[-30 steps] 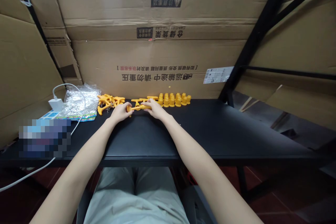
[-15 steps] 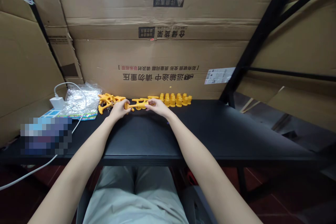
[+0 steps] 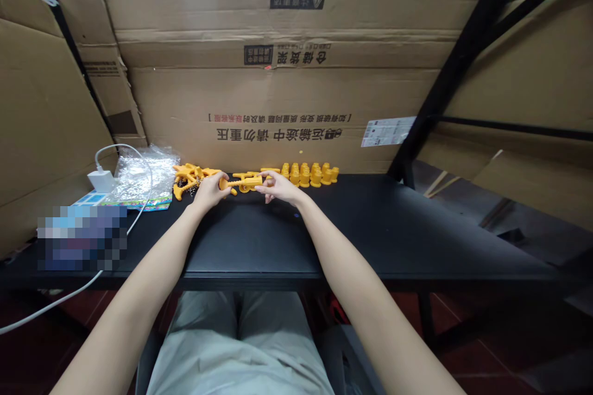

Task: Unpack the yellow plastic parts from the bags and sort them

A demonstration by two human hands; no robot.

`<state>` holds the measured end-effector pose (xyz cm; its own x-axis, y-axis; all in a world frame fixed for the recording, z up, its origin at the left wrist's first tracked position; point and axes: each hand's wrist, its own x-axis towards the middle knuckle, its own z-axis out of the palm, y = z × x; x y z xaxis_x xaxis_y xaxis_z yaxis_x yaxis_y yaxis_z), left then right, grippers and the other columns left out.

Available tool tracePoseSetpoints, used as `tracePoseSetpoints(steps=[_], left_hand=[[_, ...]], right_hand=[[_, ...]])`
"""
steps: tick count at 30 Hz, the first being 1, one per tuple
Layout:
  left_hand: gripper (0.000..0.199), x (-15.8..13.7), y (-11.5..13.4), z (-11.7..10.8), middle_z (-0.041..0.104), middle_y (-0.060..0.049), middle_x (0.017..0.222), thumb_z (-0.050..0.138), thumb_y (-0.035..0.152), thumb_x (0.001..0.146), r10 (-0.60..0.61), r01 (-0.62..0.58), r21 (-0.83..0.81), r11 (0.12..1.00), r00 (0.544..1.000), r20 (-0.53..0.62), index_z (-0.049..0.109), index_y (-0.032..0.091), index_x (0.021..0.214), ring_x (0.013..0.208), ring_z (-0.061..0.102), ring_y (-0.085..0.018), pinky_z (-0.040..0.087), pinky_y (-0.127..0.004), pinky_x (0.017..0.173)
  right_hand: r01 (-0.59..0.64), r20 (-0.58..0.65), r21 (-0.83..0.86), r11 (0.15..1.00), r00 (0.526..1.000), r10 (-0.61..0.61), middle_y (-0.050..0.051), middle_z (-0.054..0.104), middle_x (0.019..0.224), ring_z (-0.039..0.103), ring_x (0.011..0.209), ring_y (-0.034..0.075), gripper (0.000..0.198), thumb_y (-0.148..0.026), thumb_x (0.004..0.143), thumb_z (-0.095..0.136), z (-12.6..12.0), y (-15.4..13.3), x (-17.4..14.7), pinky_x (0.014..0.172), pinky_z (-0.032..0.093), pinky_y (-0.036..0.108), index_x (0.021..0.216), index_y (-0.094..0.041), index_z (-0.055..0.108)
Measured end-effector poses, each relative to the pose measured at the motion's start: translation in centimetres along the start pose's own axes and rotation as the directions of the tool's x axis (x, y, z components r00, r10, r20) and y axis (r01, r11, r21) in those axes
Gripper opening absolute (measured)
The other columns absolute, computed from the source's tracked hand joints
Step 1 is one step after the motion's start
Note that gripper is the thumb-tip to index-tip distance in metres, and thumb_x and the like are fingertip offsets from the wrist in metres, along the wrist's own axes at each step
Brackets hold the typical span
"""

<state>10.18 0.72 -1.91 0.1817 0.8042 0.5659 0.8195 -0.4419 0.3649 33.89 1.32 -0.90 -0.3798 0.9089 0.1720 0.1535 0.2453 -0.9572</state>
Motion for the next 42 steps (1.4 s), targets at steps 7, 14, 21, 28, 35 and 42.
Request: tracePoseSetpoints(steps=[7, 14, 21, 28, 35, 42], left_hand=[[0.021, 0.0, 0.1, -0.3, 0.067, -0.001, 0.080, 0.065, 0.022, 0.073, 0.049, -0.049, 0.005, 0.999, 0.998, -0.035, 0.061, 0.020, 0.093, 0.071, 0.060, -0.016, 0.044, -0.025, 0.068], [0.020, -0.1, 0.9, -0.4, 0.067, -0.001, 0.079, 0.065, 0.020, 0.073, 0.069, -0.070, -0.001, 0.998, 0.996, -0.048, 0.061, 0.020, 0.092, 0.072, 0.061, -0.016, 0.045, -0.026, 0.069], [0.020, 0.0, 0.8, -0.3, 0.066, 0.000, 0.078, 0.065, 0.021, 0.073, 0.056, -0.056, -0.006, 0.998, 0.998, -0.039, 0.061, 0.021, 0.093, 0.072, 0.061, -0.016, 0.044, -0.025, 0.069], [0.021, -0.1, 0.9, -0.3, 0.067, -0.001, 0.081, 0.064, 0.022, 0.074, 0.051, -0.051, 0.010, 0.999, 0.998, -0.036, 0.061, 0.021, 0.095, 0.075, 0.062, -0.017, 0.045, -0.026, 0.070], [0.020, -0.3, 1.0, -0.1, 0.069, -0.004, 0.091, 0.063, 0.022, 0.075, 0.066, -0.064, 0.047, 0.997, 0.997, -0.046, 0.061, 0.021, 0.096, 0.083, 0.063, -0.019, 0.047, -0.028, 0.074], [0.021, -0.4, 1.2, 0.1, 0.069, -0.005, 0.093, 0.062, 0.023, 0.076, 0.063, -0.060, 0.084, 0.995, 0.998, -0.031, 0.060, 0.021, 0.097, 0.087, 0.064, -0.021, 0.048, -0.029, 0.074]], right_hand=[[0.107, 0.026, -0.045, 0.993, 0.994, -0.106, -0.006, 0.058, 0.051, 0.052, 0.037, 0.010, 0.044, -0.054, 0.068, 0.074, -0.3, 0.6, 0.2, 0.041, 0.041, 0.022, 0.081, -0.018, 0.051], [0.103, -0.029, -0.007, 0.995, 0.994, -0.103, -0.001, 0.055, 0.043, 0.047, 0.031, 0.008, 0.056, -0.070, 0.068, 0.065, 0.1, -0.4, -0.4, 0.035, 0.034, 0.021, 0.057, -0.018, 0.050], [-0.015, -0.124, -0.022, 1.000, 0.992, 0.012, 0.000, 0.049, 0.033, 0.039, 0.025, 0.007, 0.055, -0.065, 0.077, 0.060, 0.8, -0.9, -0.4, 0.028, 0.027, 0.019, 0.052, -0.018, 0.049], [-0.103, -0.128, 0.017, 0.995, 0.986, 0.104, 0.000, 0.048, 0.033, 0.036, 0.025, 0.006, 0.052, -0.058, 0.084, 0.056, 0.9, -0.8, -0.2, 0.026, 0.027, 0.018, 0.053, -0.017, 0.052], [-0.206, -0.145, 0.083, 0.975, 0.966, 0.216, -0.002, 0.041, 0.028, 0.031, 0.023, 0.006, 0.054, -0.060, 0.088, 0.048, 1.4, -0.5, 0.1, 0.025, 0.023, 0.018, 0.052, -0.020, 0.047], [-0.323, -0.108, 0.120, 0.939, 0.936, 0.336, -0.006, 0.034, 0.029, 0.022, 0.025, 0.004, 0.051, -0.057, 0.090, 0.046, 1.4, -1.4, -0.5, 0.028, 0.025, 0.018, 0.054, -0.021, 0.044]])
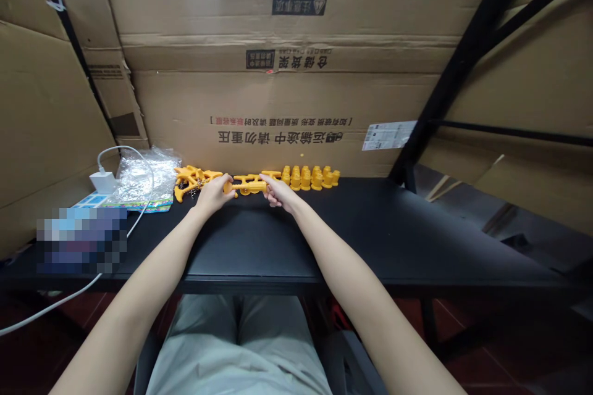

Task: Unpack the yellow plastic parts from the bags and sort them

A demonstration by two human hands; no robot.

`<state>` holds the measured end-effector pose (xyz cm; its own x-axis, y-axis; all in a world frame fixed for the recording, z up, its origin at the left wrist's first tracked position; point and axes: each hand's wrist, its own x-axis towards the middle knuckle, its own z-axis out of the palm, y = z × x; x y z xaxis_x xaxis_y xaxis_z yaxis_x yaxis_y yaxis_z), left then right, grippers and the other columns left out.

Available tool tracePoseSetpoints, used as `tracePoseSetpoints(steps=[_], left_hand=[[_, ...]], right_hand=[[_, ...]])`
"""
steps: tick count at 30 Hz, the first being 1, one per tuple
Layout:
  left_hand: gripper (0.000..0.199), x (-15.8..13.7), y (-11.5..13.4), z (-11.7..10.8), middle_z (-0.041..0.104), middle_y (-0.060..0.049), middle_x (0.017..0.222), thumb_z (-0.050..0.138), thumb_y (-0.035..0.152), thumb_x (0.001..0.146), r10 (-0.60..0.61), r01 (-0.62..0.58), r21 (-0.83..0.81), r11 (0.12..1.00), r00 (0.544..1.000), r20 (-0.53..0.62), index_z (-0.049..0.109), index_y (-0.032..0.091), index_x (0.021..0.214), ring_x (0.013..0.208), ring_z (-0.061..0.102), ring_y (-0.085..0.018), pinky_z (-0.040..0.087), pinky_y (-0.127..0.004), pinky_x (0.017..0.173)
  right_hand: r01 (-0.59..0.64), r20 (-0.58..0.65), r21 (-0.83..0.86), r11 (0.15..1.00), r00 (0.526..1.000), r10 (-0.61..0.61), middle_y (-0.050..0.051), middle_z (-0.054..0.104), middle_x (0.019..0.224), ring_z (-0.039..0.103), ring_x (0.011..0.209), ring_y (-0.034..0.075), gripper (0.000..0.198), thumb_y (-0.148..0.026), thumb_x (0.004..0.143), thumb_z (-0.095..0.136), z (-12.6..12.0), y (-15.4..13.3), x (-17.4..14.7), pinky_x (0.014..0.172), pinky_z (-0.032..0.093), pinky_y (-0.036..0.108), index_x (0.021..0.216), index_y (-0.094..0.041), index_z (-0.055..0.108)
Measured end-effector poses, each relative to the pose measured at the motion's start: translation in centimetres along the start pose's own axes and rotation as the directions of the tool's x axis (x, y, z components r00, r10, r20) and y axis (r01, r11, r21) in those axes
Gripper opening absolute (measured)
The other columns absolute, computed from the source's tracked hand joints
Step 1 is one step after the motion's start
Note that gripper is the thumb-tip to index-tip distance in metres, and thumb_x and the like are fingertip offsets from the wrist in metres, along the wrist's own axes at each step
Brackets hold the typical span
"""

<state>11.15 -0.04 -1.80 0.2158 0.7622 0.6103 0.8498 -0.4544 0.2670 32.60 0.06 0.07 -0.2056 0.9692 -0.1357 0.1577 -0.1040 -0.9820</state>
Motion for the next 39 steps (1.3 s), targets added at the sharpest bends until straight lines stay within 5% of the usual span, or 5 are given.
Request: tracePoseSetpoints(steps=[19, 25, 30, 34, 39], left_hand=[[0.024, -0.2, 1.0, -0.3, 0.069, -0.007, 0.101, 0.059, 0.027, 0.080, -0.053, 0.054, 0.132, 0.990, 0.999, -0.014, 0.062, 0.022, 0.103, 0.092, 0.065, -0.023, 0.047, -0.028, 0.072], [0.030, -0.2, 0.8, -0.2, 0.069, -0.008, 0.104, 0.060, 0.031, 0.082, -0.072, 0.076, 0.125, 0.989, 0.997, -0.034, 0.060, 0.023, 0.111, 0.093, 0.065, -0.023, 0.048, -0.029, 0.075], [0.062, -0.3, 0.1, 0.5, 0.063, -0.014, 0.119, 0.059, 0.039, 0.084, 0.040, -0.038, 0.034, 0.999, 0.997, -0.060, 0.039, 0.018, 0.139, 0.111, 0.059, -0.025, 0.045, -0.037, 0.095], [0.051, -0.5, -0.5, 1.8, 0.055, -0.017, 0.132, 0.048, 0.040, 0.090, 0.067, -0.070, 0.056, 0.996, 0.996, 0.058, 0.046, 0.015, 0.134, 0.125, 0.050, -0.028, 0.038, -0.045, 0.105], [0.048, -1.0, -0.7, 3.1, 0.045, -0.012, 0.146, 0.039, 0.039, 0.093, 0.012, -0.032, 0.072, 0.997, 0.964, 0.266, 0.047, 0.021, 0.137, 0.137, 0.038, -0.026, 0.024, -0.053, 0.114]], right_hand=[[-0.206, 0.118, 0.084, 0.975, 0.974, 0.195, -0.002, 0.047, 0.038, 0.035, 0.028, 0.007, 0.062, -0.077, 0.083, 0.036, -0.6, -0.1, 0.5, 0.030, 0.027, 0.018, 0.065, -0.019, 0.050], [-0.083, 0.154, 0.338, 0.938, 0.988, 0.032, 0.004, 0.067, 0.067, 0.057, 0.047, 0.010, 0.027, -0.041, 0.093, 0.050, -0.7, -0.5, 0.2, 0.046, 0.046, 0.019, 0.083, -0.016, 0.058], [0.151, -0.148, 0.396, 0.906, 0.984, -0.099, 0.004, 0.067, 0.071, 0.063, 0.060, 0.013, 0.018, -0.035, 0.089, 0.056, -1.4, 0.2, 1.6, 0.057, 0.050, 0.023, 0.083, -0.018, 0.055], [0.432, -0.496, 0.000, 0.902, 0.783, -0.376, 0.005, 0.069, 0.090, 0.066, 0.081, 0.018, 0.023, -0.035, 0.080, 0.067, -2.5, 2.0, 2.9, 0.070, 0.051, 0.028, 0.093, -0.021, 0.056], [0.343, -0.334, -0.669, 0.660, 0.654, -0.679, 0.011, 0.067, 0.113, 0.060, 0.104, 0.026, 0.028, -0.032, 0.083, 0.061, -2.6, 4.0, 3.5, 0.094, 0.042, 0.041, 0.108, -0.019, 0.062]])
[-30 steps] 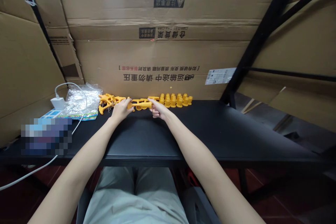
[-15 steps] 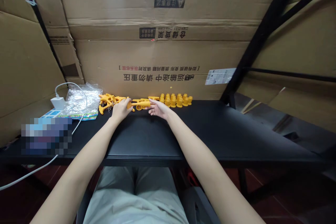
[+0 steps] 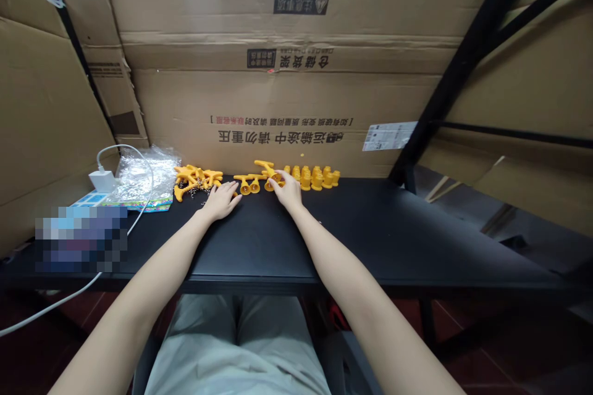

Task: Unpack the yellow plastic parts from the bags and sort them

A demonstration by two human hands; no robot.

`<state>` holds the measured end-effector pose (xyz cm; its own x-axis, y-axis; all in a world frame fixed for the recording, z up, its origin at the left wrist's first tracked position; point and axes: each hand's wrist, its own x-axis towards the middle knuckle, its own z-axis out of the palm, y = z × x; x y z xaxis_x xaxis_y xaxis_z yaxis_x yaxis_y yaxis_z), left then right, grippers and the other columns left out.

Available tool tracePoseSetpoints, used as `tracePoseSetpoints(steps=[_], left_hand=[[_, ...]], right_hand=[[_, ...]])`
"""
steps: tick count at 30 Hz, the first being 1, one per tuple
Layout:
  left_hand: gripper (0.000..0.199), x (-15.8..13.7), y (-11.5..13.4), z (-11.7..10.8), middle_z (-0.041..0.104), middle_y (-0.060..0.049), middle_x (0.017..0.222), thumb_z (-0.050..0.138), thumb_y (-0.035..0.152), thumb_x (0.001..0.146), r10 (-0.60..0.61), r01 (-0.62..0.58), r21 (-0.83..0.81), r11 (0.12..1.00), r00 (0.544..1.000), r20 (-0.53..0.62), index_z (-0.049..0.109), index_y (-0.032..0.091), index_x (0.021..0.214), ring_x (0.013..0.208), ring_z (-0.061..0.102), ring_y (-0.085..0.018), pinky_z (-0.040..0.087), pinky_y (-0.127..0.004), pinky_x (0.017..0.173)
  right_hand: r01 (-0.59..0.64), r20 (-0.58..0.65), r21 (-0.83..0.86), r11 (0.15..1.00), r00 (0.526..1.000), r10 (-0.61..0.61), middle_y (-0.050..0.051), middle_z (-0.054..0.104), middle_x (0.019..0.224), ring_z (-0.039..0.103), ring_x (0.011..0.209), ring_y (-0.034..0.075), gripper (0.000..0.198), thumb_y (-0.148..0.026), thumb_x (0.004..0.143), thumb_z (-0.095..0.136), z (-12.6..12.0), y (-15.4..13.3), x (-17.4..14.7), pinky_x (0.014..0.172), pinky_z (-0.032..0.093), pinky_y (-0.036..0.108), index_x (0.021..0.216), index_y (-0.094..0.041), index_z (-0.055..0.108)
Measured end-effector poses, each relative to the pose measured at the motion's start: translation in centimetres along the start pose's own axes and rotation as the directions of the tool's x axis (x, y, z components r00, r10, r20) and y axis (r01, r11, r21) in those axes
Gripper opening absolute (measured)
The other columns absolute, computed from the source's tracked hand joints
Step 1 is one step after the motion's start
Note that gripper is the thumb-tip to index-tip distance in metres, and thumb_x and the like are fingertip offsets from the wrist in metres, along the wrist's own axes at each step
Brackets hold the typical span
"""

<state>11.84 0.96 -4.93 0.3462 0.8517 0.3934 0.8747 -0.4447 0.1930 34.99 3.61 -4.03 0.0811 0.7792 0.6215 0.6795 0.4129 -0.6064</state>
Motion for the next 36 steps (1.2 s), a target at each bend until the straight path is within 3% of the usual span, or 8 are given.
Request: tracePoseSetpoints(steps=[3, 6, 10, 14, 18, 22, 29, 36], left_hand=[[0.048, 0.0, 0.1, 0.4, 0.042, -0.010, 0.149, 0.036, 0.041, 0.094, -0.031, 0.033, -0.010, 0.999, 0.994, 0.105, 0.047, 0.024, 0.138, 0.141, 0.031, -0.027, 0.018, -0.058, 0.114], [0.049, 0.1, 0.0, 0.8, 0.040, -0.009, 0.150, 0.031, 0.043, 0.095, -0.046, 0.050, -0.021, 0.999, 0.985, 0.164, 0.046, 0.025, 0.138, 0.143, 0.028, -0.028, 0.013, -0.062, 0.113], [0.049, 0.3, -0.2, 1.1, 0.043, -0.012, 0.148, 0.032, 0.043, 0.094, -0.060, 0.064, -0.032, 0.997, 0.989, 0.132, 0.050, 0.022, 0.135, 0.141, 0.030, -0.029, 0.017, -0.061, 0.113], [0.044, 0.4, 0.2, 0.6, 0.054, -0.014, 0.138, 0.033, 0.039, 0.095, -0.023, 0.023, -0.016, 1.000, 0.999, 0.028, 0.057, 0.018, 0.125, 0.133, 0.042, -0.028, 0.022, -0.055, 0.113], [0.044, 0.3, 0.9, -0.3, 0.060, -0.013, 0.125, 0.030, 0.037, 0.096, 0.036, -0.036, 0.023, 0.999, 0.999, 0.015, 0.060, 0.015, 0.119, 0.120, 0.052, -0.025, 0.032, -0.047, 0.109], [0.045, 0.2, 1.1, -0.1, 0.055, -0.013, 0.134, 0.031, 0.037, 0.095, 0.037, -0.038, 0.031, 0.999, 0.998, 0.049, 0.054, 0.017, 0.129, 0.126, 0.047, -0.024, 0.029, -0.046, 0.111], [0.049, 0.3, 0.9, 0.8, 0.042, -0.010, 0.149, 0.028, 0.037, 0.096, -0.028, 0.026, 0.022, 0.999, 0.992, 0.123, 0.043, 0.021, 0.139, 0.139, 0.034, -0.023, 0.022, -0.050, 0.115], [0.052, 0.9, 1.3, 0.9, 0.034, -0.009, 0.153, 0.024, 0.038, 0.096, -0.095, 0.089, 0.039, 0.995, 0.981, 0.172, 0.037, 0.021, 0.144, 0.143, 0.027, -0.024, 0.017, -0.055, 0.115]], right_hand=[[0.097, 0.095, -0.242, 0.965, 0.993, -0.076, 0.014, 0.067, 0.114, 0.059, 0.107, 0.029, 0.031, -0.031, 0.088, 0.056, 0.7, -0.4, -0.4, 0.095, 0.037, 0.044, 0.115, -0.018, 0.063], [0.191, 0.200, -0.373, 0.908, 0.972, -0.122, 0.015, 0.067, 0.113, 0.058, 0.107, 0.030, 0.033, -0.028, 0.090, 0.053, 1.4, -1.1, -0.6, 0.096, 0.034, 0.046, 0.120, -0.017, 0.062], [0.253, 0.306, -0.457, 0.853, 0.945, -0.116, 0.016, 0.066, 0.117, 0.055, 0.112, 0.030, 0.033, -0.024, 0.091, 0.051, 2.0, -1.7, -0.9, 0.100, 0.029, 0.050, 0.122, -0.018, 0.062], [0.239, 0.339, -0.486, 0.841, 0.938, -0.071, 0.014, 0.062, 0.126, 0.051, 0.120, 0.029, 0.035, -0.024, 0.093, 0.049, 2.1, -1.7, -1.1, 0.104, 0.028, 0.052, 0.126, -0.021, 0.059], [0.195, 0.342, -0.483, 0.854, 0.939, -0.021, 0.012, 0.052, 0.139, 0.044, 0.130, 0.026, 0.040, -0.025, 0.094, 0.047, 2.0, -1.5, -1.2, 0.108, 0.025, 0.053, 0.133, -0.022, 0.053], [0.169, 0.334, -0.481, 0.860, 0.942, 0.001, 0.011, 0.047, 0.145, 0.041, 0.134, 0.026, 0.042, -0.024, 0.094, 0.044, 1.9, -1.4, -1.2, 0.111, 0.021, 0.055, 0.135, -0.021, 0.051], [0.207, 0.343, -0.502, 0.840, 0.939, -0.026, 0.008, 0.057, 0.135, 0.044, 0.131, 0.025, 0.037, -0.021, 0.095, 0.040, 1.7, -1.8, -1.1, 0.111, 0.021, 0.054, 0.126, -0.022, 0.059], [0.210, 0.343, -0.511, 0.833, 0.939, -0.026, 0.009, 0.050, 0.143, 0.039, 0.135, 0.025, 0.042, -0.022, 0.095, 0.038, 2.1, -2.0, -1.3, 0.112, 0.018, 0.056, 0.134, -0.021, 0.053]])
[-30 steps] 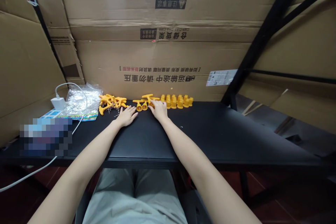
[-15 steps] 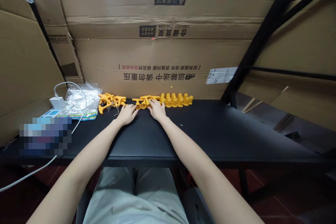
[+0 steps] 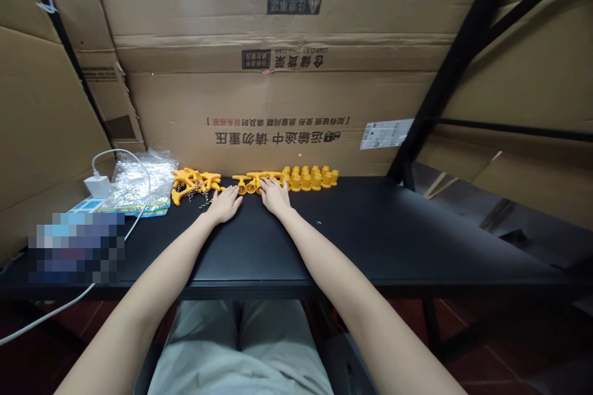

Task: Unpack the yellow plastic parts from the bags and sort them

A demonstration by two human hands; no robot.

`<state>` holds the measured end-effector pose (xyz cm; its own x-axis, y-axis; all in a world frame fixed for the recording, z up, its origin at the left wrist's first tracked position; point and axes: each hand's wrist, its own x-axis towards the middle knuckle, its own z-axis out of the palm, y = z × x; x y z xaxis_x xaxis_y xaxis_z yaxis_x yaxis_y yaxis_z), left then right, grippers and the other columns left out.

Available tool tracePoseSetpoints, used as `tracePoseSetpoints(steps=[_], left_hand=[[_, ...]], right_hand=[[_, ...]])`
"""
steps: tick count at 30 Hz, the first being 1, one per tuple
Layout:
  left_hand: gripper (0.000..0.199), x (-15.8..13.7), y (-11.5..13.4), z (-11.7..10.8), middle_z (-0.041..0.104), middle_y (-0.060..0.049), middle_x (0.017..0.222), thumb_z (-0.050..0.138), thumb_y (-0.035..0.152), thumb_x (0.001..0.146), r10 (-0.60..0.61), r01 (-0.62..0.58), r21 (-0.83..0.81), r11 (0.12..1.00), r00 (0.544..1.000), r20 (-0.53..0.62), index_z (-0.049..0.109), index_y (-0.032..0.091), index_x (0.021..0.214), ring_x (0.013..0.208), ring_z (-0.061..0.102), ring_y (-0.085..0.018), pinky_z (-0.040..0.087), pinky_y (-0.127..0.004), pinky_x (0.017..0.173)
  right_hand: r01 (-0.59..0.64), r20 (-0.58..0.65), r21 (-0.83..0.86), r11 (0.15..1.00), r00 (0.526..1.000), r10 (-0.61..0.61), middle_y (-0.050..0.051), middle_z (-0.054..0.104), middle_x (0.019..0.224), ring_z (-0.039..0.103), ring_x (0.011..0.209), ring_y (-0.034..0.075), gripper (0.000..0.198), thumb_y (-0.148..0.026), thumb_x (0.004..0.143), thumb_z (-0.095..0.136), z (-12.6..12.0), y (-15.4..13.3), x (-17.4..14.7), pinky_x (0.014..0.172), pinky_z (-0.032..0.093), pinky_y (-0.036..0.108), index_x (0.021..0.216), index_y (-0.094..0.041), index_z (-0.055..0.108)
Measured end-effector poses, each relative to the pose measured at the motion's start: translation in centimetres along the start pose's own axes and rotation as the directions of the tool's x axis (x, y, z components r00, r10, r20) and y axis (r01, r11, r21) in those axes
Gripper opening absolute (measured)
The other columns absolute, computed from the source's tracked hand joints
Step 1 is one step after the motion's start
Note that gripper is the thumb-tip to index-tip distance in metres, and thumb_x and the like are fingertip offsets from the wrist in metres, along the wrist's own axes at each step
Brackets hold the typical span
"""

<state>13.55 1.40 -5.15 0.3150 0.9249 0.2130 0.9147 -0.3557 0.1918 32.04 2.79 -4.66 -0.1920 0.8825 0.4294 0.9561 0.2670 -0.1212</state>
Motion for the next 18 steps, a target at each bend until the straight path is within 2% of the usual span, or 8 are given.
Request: tracePoseSetpoints(steps=[5, 9, 13, 18], left_hand=[[0.053, 0.4, 0.0, 0.1, 0.032, -0.008, 0.154, 0.023, 0.037, 0.096, -0.004, 0.004, 0.008, 1.000, 1.000, -0.024, 0.036, 0.021, 0.145, 0.144, 0.025, -0.022, 0.016, -0.055, 0.116], [0.053, 0.4, -0.1, 0.1, 0.032, -0.008, 0.154, 0.022, 0.037, 0.096, 0.001, -0.001, -0.004, 1.000, 1.000, -0.020, 0.036, 0.021, 0.145, 0.144, 0.025, -0.022, 0.016, -0.056, 0.116], [0.051, 0.4, -0.1, 0.1, 0.034, -0.007, 0.154, 0.023, 0.037, 0.096, -0.011, 0.011, -0.010, 1.000, 1.000, 0.002, 0.039, 0.023, 0.143, 0.144, 0.026, -0.022, 0.015, -0.057, 0.115], [0.046, 0.1, 0.0, -0.2, 0.039, -0.007, 0.151, 0.026, 0.038, 0.096, -0.007, 0.006, -0.035, 0.999, 0.999, -0.036, 0.054, 0.024, 0.129, 0.142, 0.029, -0.025, 0.015, -0.061, 0.114]], right_hand=[[-0.021, -0.013, -0.006, 1.000, 1.000, 0.021, 0.011, 0.044, 0.147, 0.037, 0.136, 0.026, 0.044, -0.022, 0.094, 0.040, -0.1, -0.1, -0.2, 0.111, 0.021, 0.054, 0.136, -0.016, 0.049], [-0.066, -0.045, -0.017, 0.998, 0.997, 0.065, 0.016, 0.050, 0.140, 0.045, 0.126, 0.028, 0.042, -0.025, 0.093, 0.042, -0.8, -0.1, -0.4, 0.102, 0.032, 0.048, 0.132, -0.014, 0.053], [-0.086, -0.023, -0.021, 0.996, 0.996, 0.086, 0.018, 0.054, 0.132, 0.046, 0.122, 0.029, 0.039, -0.024, 0.090, 0.048, -1.2, -0.2, -0.6, 0.098, 0.036, 0.045, 0.127, -0.013, 0.055], [-0.055, -0.014, 0.045, 0.997, 0.998, 0.055, 0.016, 0.055, 0.129, 0.049, 0.119, 0.027, 0.041, -0.024, 0.089, 0.049, -1.3, -0.2, -0.5, 0.096, 0.038, 0.042, 0.128, -0.015, 0.054]])
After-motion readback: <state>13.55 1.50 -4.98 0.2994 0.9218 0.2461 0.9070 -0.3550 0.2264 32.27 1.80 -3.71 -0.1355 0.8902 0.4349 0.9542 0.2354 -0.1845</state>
